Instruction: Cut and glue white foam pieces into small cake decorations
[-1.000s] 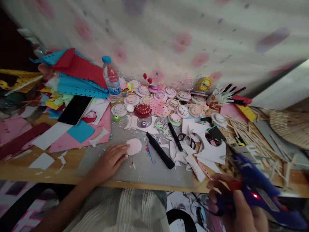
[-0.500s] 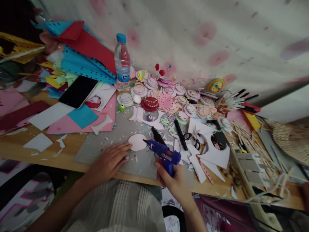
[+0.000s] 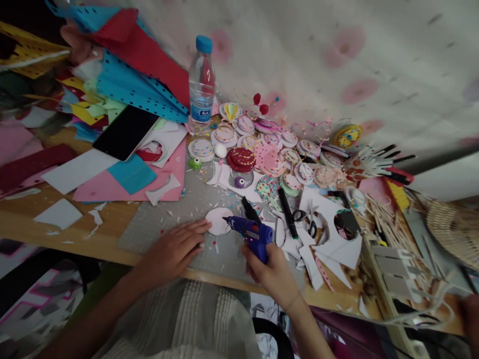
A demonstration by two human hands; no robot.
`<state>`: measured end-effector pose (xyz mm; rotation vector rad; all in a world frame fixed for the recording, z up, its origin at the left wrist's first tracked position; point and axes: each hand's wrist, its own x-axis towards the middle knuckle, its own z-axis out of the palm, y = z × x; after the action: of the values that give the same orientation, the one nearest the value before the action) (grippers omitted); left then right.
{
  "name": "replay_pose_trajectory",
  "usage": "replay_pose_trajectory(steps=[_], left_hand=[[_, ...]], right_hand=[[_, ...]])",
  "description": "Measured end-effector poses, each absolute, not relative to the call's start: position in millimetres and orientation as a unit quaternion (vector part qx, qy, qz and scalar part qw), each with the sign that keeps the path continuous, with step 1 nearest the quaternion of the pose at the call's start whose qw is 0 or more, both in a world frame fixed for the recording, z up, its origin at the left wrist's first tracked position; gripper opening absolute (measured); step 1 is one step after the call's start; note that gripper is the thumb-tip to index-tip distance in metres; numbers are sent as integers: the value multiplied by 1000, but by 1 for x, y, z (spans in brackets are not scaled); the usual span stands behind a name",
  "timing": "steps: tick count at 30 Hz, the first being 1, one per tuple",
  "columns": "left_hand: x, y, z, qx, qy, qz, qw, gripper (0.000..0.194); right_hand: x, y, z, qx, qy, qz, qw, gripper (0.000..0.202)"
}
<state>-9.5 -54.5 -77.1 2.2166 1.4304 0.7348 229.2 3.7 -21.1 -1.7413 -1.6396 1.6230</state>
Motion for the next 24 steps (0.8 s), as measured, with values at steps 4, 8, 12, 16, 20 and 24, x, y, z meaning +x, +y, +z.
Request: replay_pose_trajectory(steps=[4,8,12,16,20,24], left_hand=[[-10,-55,-79,791,512,264,205,19],[-10,-55,-80,790,513,269,201,20],[-11,-56,-78,789,515,271,198,21],[-11,-55,-78,788,514,270,204,21],[-11,-54,-78,786,515,270,208,20],[-11,-54,-77,786,515,271,208,20]], right_hand=[[225,8,-17,-593,-581,548,98,29],[223,13,-16,-594,-596,538,61,32],[220,17,-12,-594,-608,526,35,34],[217,19,-10,-601,-614,511,17,36],[216,18,-9,-603,-612,511,13,36],[218,17,-10,-606,-607,513,25,32]])
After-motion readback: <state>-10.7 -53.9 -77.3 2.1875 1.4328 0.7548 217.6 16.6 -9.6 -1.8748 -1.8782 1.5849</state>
